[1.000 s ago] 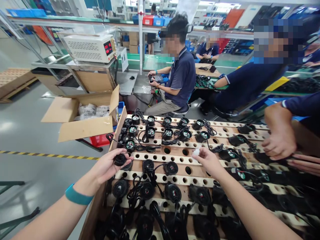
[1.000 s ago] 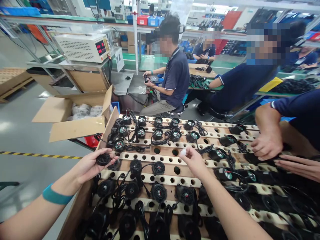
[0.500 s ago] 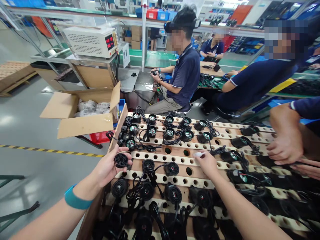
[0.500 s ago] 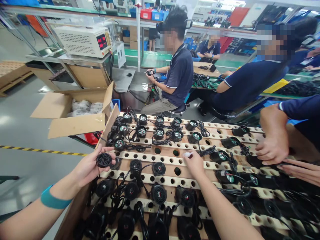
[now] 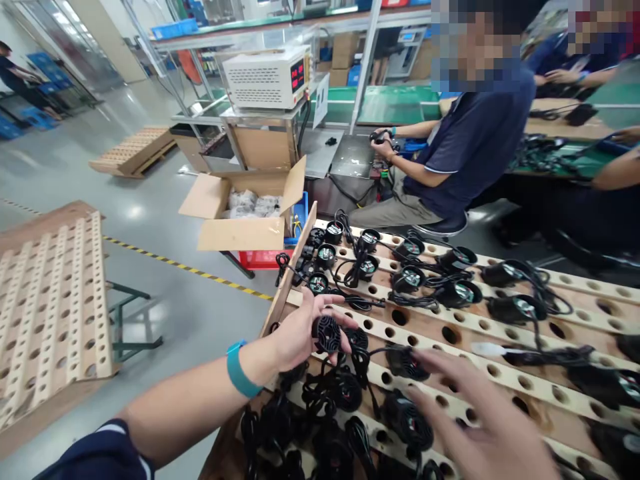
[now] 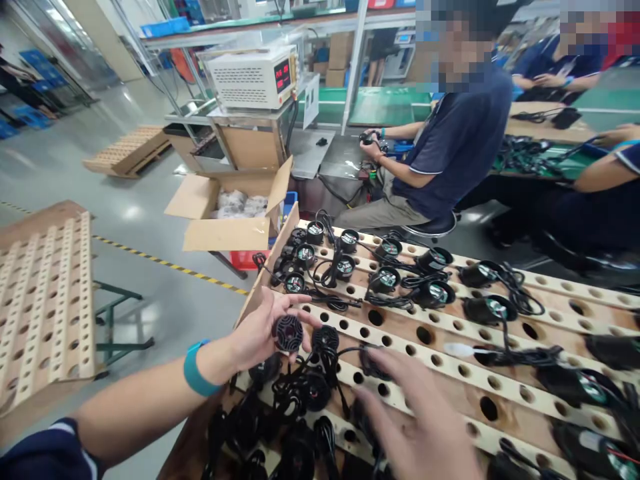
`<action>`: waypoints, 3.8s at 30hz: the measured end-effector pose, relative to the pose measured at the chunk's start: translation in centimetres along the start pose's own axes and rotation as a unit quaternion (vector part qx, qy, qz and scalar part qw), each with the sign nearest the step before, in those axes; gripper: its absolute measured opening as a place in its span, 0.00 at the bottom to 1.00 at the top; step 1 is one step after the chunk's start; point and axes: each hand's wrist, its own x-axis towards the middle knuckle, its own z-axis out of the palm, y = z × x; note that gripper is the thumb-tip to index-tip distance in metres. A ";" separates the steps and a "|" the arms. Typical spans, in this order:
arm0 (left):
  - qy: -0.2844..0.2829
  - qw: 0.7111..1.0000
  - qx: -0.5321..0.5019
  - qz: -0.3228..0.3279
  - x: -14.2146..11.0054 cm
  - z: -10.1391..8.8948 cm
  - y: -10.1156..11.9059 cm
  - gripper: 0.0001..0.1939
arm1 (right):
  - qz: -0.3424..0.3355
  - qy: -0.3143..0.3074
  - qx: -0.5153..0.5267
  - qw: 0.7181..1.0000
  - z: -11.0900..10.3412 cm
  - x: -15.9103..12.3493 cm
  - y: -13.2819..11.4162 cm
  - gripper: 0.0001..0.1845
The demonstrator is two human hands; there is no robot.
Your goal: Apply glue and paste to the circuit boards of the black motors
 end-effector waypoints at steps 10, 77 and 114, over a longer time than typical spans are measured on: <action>0.055 0.990 0.115 -0.060 -2.3 -0.9 -2.9 0.43 | -0.203 -0.069 0.079 0.974 8.8 5.5 -5.4 0.29; -0.029 0.551 0.811 0.194 6.8 -11.7 5.9 0.11 | -0.054 -0.204 0.020 0.977 11.3 19.5 -0.1 0.23; -0.011 0.542 0.813 0.211 7.6 -11.9 5.2 0.09 | -0.086 -0.193 0.024 0.977 12.5 20.0 0.5 0.23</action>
